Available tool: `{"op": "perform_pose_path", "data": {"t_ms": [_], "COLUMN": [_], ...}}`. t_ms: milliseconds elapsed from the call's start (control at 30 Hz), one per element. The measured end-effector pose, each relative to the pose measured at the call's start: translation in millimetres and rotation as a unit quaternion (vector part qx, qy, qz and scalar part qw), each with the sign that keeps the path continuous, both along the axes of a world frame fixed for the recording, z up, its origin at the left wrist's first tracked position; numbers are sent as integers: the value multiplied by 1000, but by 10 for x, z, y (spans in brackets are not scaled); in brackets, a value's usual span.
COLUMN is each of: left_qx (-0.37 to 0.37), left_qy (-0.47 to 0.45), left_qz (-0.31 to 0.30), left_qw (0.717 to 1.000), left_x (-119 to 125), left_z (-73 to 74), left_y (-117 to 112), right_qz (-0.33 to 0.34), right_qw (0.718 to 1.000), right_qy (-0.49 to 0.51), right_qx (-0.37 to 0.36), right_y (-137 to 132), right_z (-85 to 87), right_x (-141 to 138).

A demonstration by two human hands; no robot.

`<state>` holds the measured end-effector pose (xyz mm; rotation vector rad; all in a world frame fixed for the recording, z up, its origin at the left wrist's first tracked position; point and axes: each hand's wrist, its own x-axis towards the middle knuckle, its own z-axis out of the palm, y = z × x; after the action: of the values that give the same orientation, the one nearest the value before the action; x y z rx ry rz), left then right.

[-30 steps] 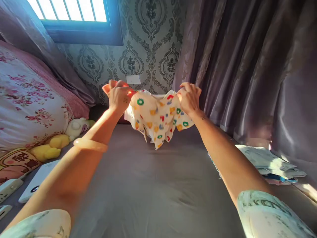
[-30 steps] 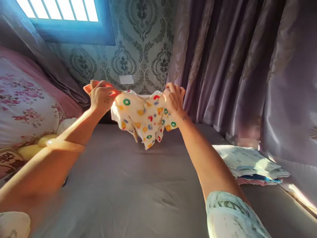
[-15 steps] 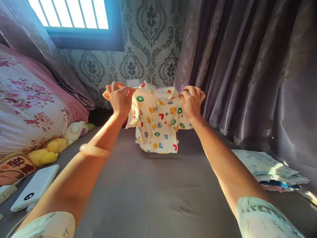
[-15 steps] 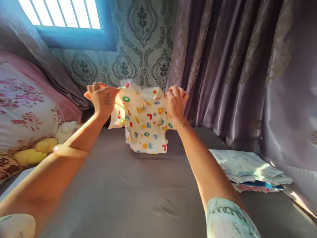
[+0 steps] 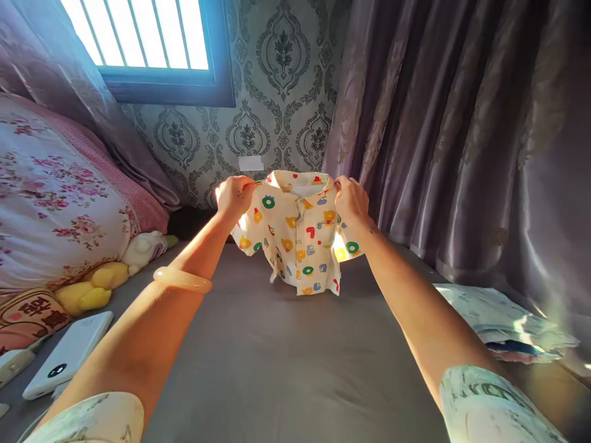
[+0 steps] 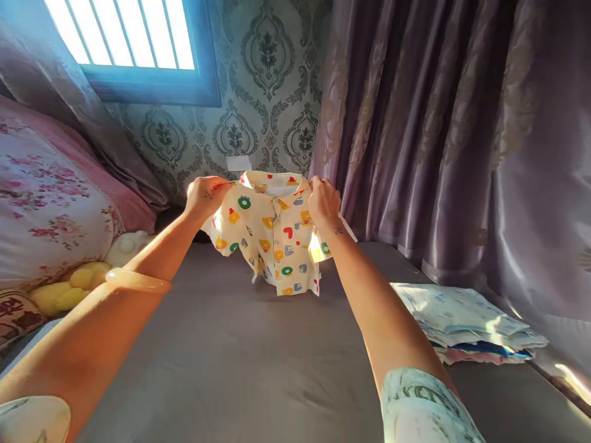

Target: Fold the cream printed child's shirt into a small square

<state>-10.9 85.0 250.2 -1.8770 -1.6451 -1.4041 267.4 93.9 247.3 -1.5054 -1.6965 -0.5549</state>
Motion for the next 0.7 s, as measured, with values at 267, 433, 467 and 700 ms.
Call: {"op": "perform_pose_path", "data": {"t_ms": [267,433,467,700], "left_qx": [57,134,149,216], "left_qy": [-42,-16,-10,89], "left_qz": [40,59,66,115], "left_qw": [997,989,987,965], "left_x": [164,208,212,79], "left_z": [-64,-97,-96,-64], "left_y": [-36,-293,-391,-1244], "right_qz": [13,5,3,43], "right_qw": [999,997,996,985], "right_qy": [21,-17,-27,-107], "right_qx": [46,76,81,126], "right_y": [-51,-306,-380,-1024], "right_z": [-74,-80,-70,44], "right_x": [-33,55,85,323]}}
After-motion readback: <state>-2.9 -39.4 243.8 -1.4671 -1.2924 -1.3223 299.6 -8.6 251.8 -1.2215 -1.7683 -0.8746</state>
